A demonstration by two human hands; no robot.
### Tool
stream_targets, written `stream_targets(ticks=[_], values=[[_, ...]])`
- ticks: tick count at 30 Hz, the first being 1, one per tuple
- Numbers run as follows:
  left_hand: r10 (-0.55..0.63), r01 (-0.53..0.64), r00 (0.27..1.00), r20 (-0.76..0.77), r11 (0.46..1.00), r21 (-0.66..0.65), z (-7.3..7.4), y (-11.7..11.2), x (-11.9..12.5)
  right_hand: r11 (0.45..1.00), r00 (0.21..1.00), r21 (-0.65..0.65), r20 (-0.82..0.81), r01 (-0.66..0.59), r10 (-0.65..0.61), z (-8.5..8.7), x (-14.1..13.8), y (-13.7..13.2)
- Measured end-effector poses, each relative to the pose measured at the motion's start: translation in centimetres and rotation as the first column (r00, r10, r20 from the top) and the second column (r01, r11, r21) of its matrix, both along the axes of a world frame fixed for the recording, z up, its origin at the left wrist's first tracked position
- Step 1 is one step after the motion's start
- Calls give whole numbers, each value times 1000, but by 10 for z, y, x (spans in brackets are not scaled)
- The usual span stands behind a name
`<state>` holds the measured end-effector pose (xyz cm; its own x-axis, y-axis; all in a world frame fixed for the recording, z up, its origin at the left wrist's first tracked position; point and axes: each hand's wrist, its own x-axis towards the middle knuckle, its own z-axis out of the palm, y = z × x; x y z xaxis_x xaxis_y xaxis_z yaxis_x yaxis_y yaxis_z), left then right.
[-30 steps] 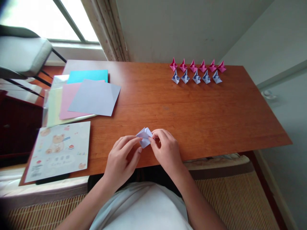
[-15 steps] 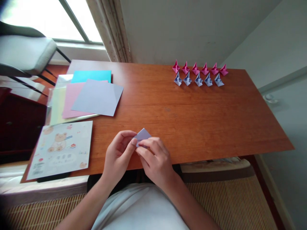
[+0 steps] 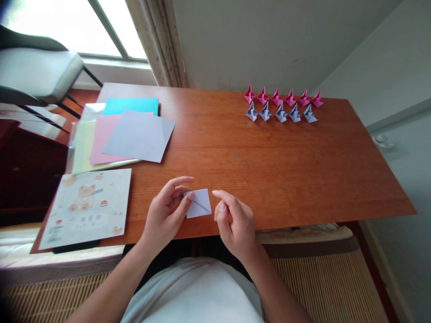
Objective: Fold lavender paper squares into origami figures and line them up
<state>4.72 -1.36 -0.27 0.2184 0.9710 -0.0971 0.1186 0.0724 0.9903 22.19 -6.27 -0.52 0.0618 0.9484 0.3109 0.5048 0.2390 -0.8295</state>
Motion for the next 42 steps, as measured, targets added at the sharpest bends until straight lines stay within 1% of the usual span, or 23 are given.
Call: stream_targets(ticks=[4,7,10,13,20,25,26,28,30,32,34,36,40,42], values=[[-48,48,998,-44,999,9,0,1,1,998,999,-54,-52,-19,16,-3,1,0],[-75,76,994,-77,997,13,0,1,1,996,996,-86,-85,4,-12,-5,1,0],[-96,97,990,-104,995,13,-1,2,0,988,993,-151,-113,27,-44,-7,0,2],[-122,124,984,-129,992,15,-1,4,-1,978,992,-203,-109,39,-62,-9,2,4],[-150,159,973,-175,987,36,3,7,-2,982,998,-188,-59,-31,20,-10,7,7],[-176,181,973,-149,983,19,2,9,-4,979,999,-201,-19,-47,44,-10,9,9],[-183,186,974,-137,982,12,1,10,-4,981,999,-185,3,-49,51,-10,10,10],[-200,201,972,-120,980,1,1,12,-6,991,994,-111,67,-74,82,-9,12,12],[-223,224,967,-123,975,-3,1,14,-7,992,982,-12,136,-129,130,-8,15,16],[-252,254,958,-138,967,1,1,16,-8,976,962,56,188,-210,196,-8,18,18],[-282,287,948,-149,958,11,1,18,-9,957,944,91,213,-276,252,-8,21,20],[-313,320,937,-152,947,19,1,20,-9,942,932,119,228,-314,282,-9,22,21],[-350,358,923,-164,933,24,0,22,-7,939,930,144,245,-313,273,-10,24,21],[-321,336,929,-186,940,60,1,22,-5,945,935,145,251,-292,250,-9,24,21]])
